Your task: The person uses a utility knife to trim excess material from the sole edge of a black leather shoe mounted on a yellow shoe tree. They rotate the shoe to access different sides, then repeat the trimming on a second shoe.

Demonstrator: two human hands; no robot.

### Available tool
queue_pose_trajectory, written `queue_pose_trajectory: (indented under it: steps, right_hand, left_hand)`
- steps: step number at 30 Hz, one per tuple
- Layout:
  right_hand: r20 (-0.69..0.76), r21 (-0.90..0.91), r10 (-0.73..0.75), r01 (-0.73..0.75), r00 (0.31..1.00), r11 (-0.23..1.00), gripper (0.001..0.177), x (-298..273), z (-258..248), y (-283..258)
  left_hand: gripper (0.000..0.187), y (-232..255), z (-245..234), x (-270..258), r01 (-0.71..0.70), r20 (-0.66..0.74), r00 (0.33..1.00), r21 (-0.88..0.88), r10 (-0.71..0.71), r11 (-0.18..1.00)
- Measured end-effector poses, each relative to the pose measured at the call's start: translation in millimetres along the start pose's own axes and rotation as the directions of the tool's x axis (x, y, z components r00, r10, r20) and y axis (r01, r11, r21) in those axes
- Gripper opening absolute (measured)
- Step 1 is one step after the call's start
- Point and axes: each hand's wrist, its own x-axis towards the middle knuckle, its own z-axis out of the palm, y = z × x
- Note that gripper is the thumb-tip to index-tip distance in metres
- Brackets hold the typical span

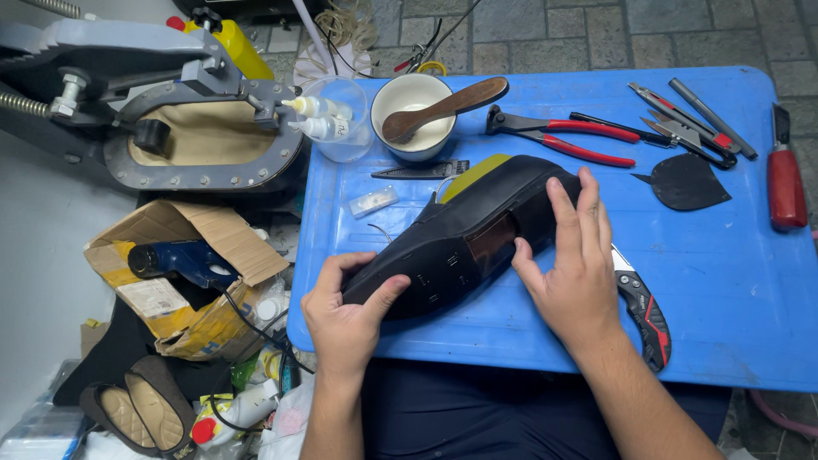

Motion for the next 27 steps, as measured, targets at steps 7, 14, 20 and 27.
queue_pose_trajectory:
  steps: [7,14,20,27]
  right_hand:
    - [-0.043,0.137,0.095,-0.088,0.995,0.987,0.089,1.9,2.1,-5.3]
    - [-0.009,0.246,0.131,-0.124,0.991,0.961,0.075,-7.2,1.3,7.5]
    - [-0.033,0.162,0.059,-0.053,0.998,0.985,0.063,-12.8,4.1,11.2]
    - [-0.037,0.197,0.080,-0.071,0.996,0.978,0.056,-13.9,6.8,7.3]
  left_hand:
    - [0.041,-35.7,-3.6,11.6,0.144,0.069,0.989,-0.180,-0.134,0.973]
    - [0.044,-30.2,-11.0,17.9,-0.052,0.122,0.989,-0.213,0.080,0.976]
    - [0.035,0.0,-12.3,14.2,-0.426,0.098,0.905,0.159,0.415,0.891]
    - [0.036,29.9,9.0,13.2,-0.576,0.270,0.817,0.363,0.509,0.732]
